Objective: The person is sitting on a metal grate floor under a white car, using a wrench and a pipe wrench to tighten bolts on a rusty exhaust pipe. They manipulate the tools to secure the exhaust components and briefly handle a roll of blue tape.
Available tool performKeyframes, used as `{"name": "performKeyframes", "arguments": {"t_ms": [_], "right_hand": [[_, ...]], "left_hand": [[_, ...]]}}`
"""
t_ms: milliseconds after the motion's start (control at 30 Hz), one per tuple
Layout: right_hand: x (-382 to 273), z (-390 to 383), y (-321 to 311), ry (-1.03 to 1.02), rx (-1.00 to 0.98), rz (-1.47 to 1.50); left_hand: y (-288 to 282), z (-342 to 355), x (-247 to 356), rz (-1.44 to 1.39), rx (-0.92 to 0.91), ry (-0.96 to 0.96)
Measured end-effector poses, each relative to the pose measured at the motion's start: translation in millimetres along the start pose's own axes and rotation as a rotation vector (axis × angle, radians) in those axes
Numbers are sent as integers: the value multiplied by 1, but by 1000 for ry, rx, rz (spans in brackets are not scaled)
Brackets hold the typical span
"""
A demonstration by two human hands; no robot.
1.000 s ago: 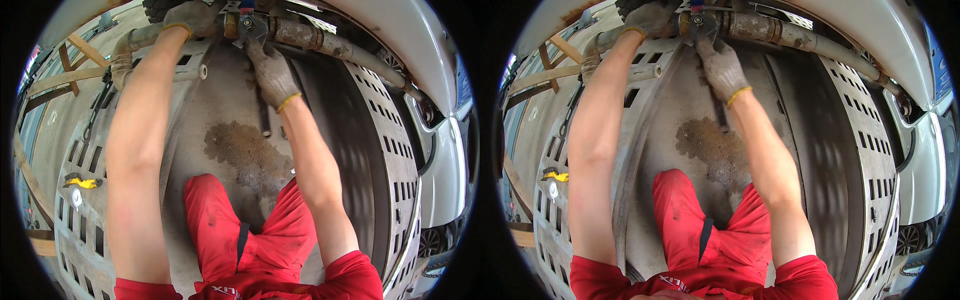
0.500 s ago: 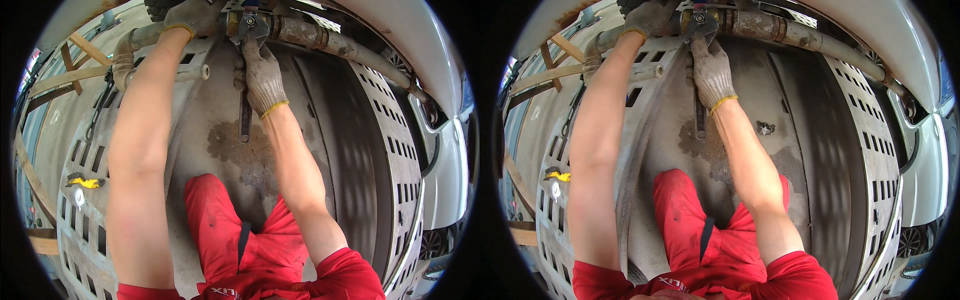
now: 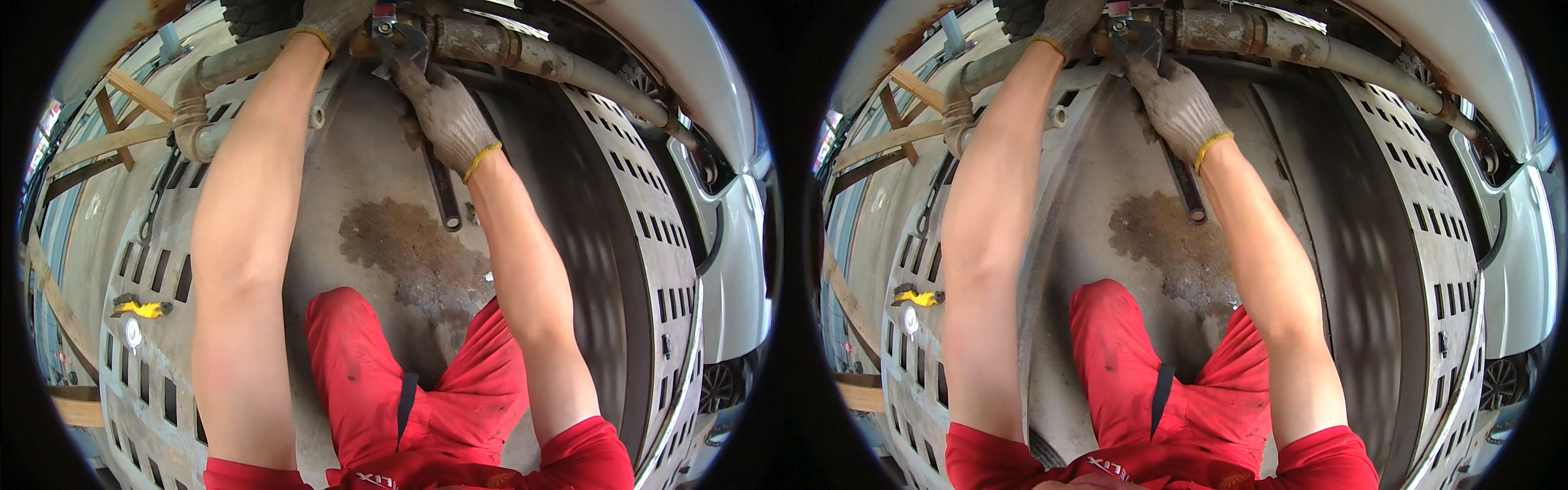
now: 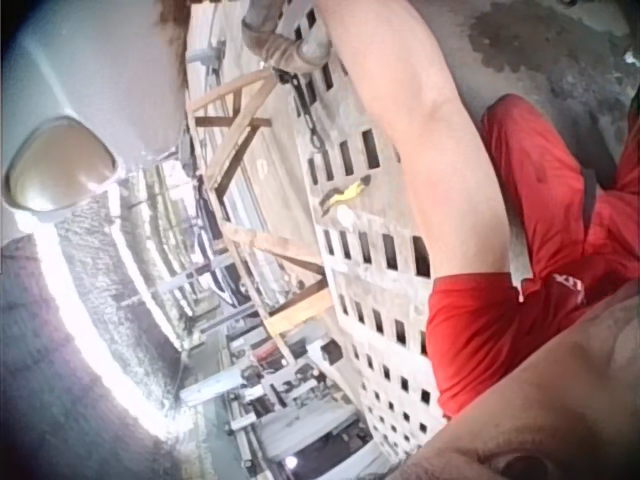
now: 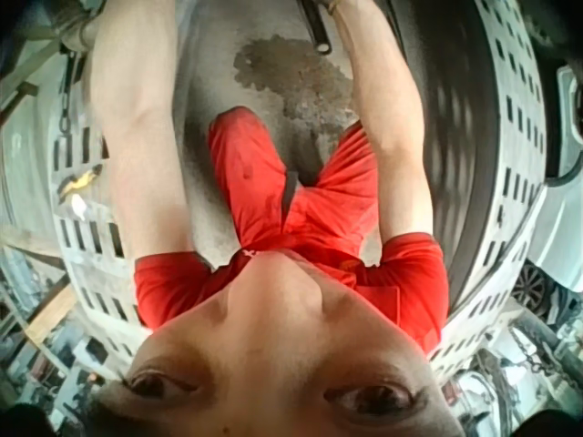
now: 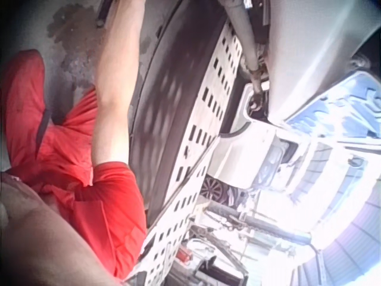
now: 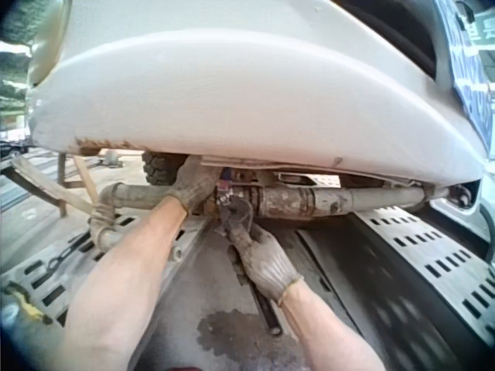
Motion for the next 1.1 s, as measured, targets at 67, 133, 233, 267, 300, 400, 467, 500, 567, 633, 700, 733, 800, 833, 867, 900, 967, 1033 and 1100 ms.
{"name": "performKeyframes", "arguments": {"t_ms": [67,133,233,267,300,400,467,500,567,633,700,733,800,833,867,900,967,1033,1100], "right_hand": [[-5,5,-4,-110,-35,-39],[-3,5,-9,-122,-35,-79],[1,-3,-13,-11,-2,-87],[8,-4,-12,20,7,-33],[13,-4,-12,51,16,20],[18,0,-12,19,-8,-7],[13,3,-9,-24,-2,-4],[9,4,-5,-50,-5,1],[11,5,0,-54,-10,36],[15,6,-3,-51,1,8],[9,9,-9,-67,6,-46],[8,11,-11,-67,-2,-83],[3,14,-12,-70,-17,-158],[-2,11,-15,-54,-7,-205],[-4,14,-20,-94,-12,-255],[-4,19,-26,-134,-18,-305],[-14,24,-32,-135,-77,-375],[-17,25,-40,-129,-93,-445],[-25,20,-47,-94,-104,-520]], "left_hand": [[-10,4,11,88,28,-32],[-11,2,21,119,-61,-117],[-3,5,18,213,-103,-163],[-1,4,17,219,-107,-161],[2,4,15,226,-111,-160],[6,5,21,233,-111,-147],[5,11,23,243,-101,-145],[3,13,23,252,-103,-144],[5,10,24,251,-111,-147],[12,7,25,233,-115,-148],[12,9,27,235,-116,-141],[13,7,28,232,-118,-140],[10,7,27,238,-118,-140],[9,8,26,239,-116,-138],[11,8,28,236,-120,-135],[13,9,30,229,-122,-132],[7,11,31,246,-118,-130],[9,9,31,242,-123,-130],[17,8,31,215,-123,-130]]}}
Point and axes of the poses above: each hand's wrist, its own z-axis towards the middle knuckle, its own y-axis out of the palm, x = y × z, the point moved 5 cm from there along z, towards the middle knuckle, and after that the axes turned 12 degrees about -z, right-handed, at the moved point
